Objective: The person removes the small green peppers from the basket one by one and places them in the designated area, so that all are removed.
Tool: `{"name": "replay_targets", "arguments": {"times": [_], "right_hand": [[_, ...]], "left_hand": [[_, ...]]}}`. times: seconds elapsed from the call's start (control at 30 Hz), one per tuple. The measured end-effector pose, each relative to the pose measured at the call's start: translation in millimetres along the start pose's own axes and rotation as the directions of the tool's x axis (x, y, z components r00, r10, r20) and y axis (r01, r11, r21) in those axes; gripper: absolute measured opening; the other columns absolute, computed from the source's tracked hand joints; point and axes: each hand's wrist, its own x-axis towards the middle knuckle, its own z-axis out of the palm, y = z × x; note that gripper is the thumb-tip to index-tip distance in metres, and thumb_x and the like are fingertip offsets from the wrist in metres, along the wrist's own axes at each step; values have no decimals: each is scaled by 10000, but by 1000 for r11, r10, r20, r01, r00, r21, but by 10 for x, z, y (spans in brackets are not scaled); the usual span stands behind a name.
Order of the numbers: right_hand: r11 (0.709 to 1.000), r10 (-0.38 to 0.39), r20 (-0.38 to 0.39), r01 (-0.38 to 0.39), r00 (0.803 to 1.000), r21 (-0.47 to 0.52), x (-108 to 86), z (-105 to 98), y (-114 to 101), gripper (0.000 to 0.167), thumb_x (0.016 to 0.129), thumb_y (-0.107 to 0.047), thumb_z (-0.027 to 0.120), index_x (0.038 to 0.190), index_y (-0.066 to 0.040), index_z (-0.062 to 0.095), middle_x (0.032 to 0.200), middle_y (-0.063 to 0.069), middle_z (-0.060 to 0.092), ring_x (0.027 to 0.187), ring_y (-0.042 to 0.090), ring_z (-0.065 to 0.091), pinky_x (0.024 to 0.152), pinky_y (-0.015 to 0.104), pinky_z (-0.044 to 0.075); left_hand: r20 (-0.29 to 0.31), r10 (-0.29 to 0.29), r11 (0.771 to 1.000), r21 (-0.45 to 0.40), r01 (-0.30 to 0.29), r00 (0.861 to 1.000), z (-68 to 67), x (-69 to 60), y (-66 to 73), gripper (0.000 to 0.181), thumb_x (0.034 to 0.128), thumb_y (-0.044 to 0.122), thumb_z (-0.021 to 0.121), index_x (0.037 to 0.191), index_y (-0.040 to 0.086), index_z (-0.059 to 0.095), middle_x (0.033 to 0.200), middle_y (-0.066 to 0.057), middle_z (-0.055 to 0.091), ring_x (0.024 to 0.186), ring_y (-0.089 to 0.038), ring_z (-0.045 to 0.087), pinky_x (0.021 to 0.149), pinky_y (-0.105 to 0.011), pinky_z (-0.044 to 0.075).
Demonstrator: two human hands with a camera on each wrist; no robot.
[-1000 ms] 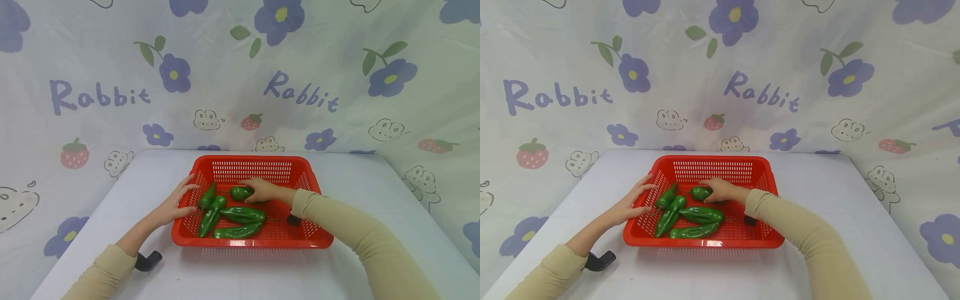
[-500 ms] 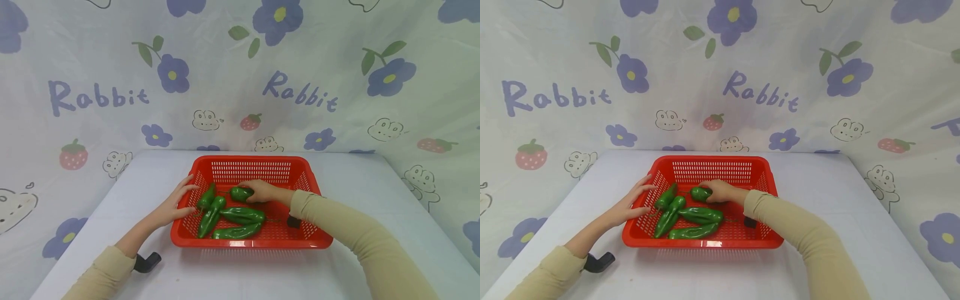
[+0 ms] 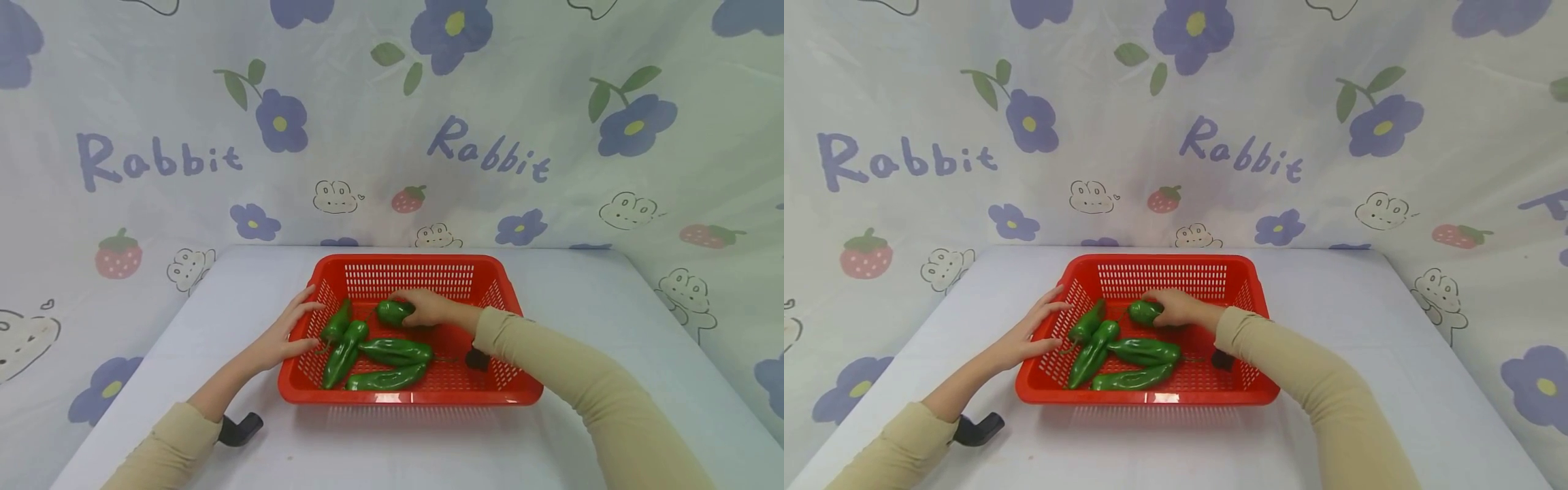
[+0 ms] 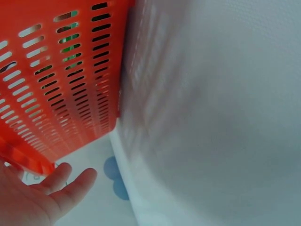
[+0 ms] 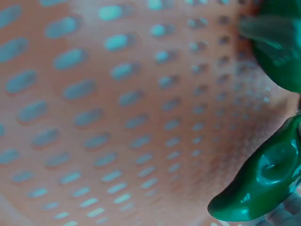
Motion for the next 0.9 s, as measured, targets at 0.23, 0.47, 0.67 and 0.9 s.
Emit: {"name": "replay_targets", "arguments": {"times": [0.23, 0.47, 0.67, 0.9], "right_hand": [[998, 3, -52, 0, 999, 60, 0, -88, 7, 513, 808, -82, 659, 1289, -133, 488, 1183, 59, 562, 1024, 183, 523, 896, 331, 453], [990, 36, -77, -25, 996, 141, -29, -243, 0, 545, 816, -108, 654, 1323, -147, 459, 1208, 100, 548, 1057, 229, 526, 882, 364, 467], [978, 70, -103, -48, 992, 205, -73, -417, -31, 567, 814, -137, 654, 1337, -177, 441, 1183, 121, 556, 1046, 249, 533, 849, 372, 491], [971, 91, -153, -54, 984, 234, -168, -630, -49, 605, 808, -182, 662, 1360, -188, 414, 1151, 147, 561, 1031, 271, 547, 831, 399, 510]], "left_hand": [[4, 9, 1000, -1, -9, 1000, 0, 5, -31, 533, 789, 128, 597, 1270, -5, 410, 1489, -199, 78, 1308, -474, 149, 784, -469, 523], [8, 7, 1000, 8, -7, 1000, -6, 1, -35, 539, 796, 138, 596, 1278, -7, 404, 1492, -197, 70, 1312, -472, 144, 791, -463, 521], [9, -6, 1000, 9, 5, 1000, -9, 5, -24, 540, 797, 145, 596, 1275, -13, 400, 1493, -199, 65, 1310, -473, 146, 789, -461, 522], [10, -9, 1000, 12, 9, 1000, -5, 0, -19, 548, 799, 148, 600, 1282, -12, 398, 1494, -195, 66, 1316, -468, 135, 788, -464, 522]]}}
